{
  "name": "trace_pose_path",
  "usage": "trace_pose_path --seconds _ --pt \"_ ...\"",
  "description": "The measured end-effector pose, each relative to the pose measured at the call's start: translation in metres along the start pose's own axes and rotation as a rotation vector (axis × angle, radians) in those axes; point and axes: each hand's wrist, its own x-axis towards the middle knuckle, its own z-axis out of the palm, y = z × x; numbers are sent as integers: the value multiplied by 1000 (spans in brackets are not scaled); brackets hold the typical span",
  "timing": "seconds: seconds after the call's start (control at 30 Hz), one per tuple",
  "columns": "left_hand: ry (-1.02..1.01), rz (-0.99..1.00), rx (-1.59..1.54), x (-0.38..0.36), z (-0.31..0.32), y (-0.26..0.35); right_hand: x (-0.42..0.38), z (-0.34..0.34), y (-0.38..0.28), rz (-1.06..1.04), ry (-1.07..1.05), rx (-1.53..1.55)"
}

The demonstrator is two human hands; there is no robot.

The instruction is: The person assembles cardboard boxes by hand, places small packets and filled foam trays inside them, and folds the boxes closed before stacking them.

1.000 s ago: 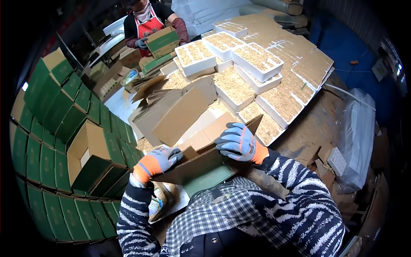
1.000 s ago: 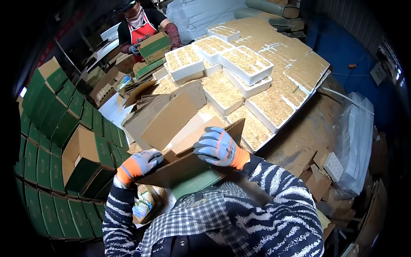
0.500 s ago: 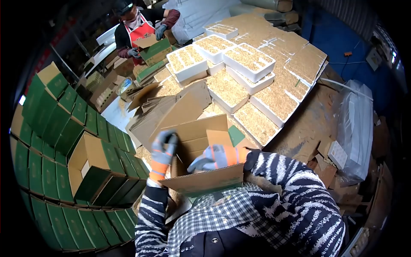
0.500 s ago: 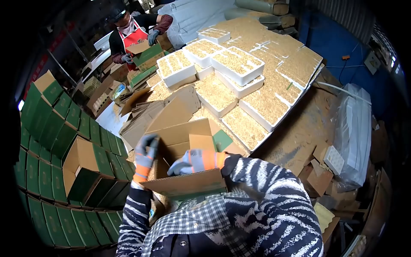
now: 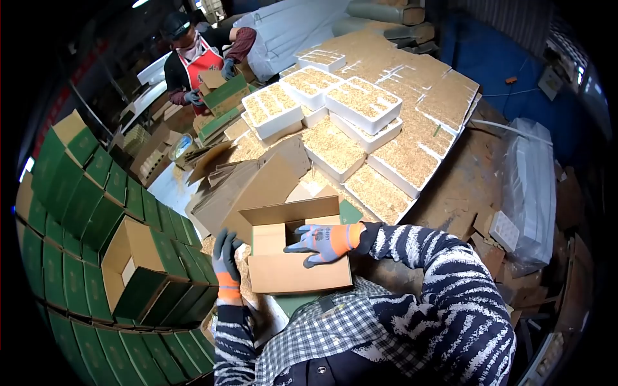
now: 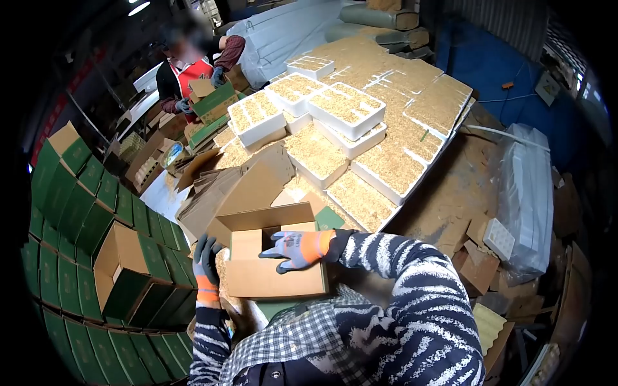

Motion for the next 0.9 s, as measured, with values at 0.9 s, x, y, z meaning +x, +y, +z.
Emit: trace_pose_path --seconds 0.9 --pt "-44 -135 -135 5 14 100 -75 -163 353 1716 1192 480"
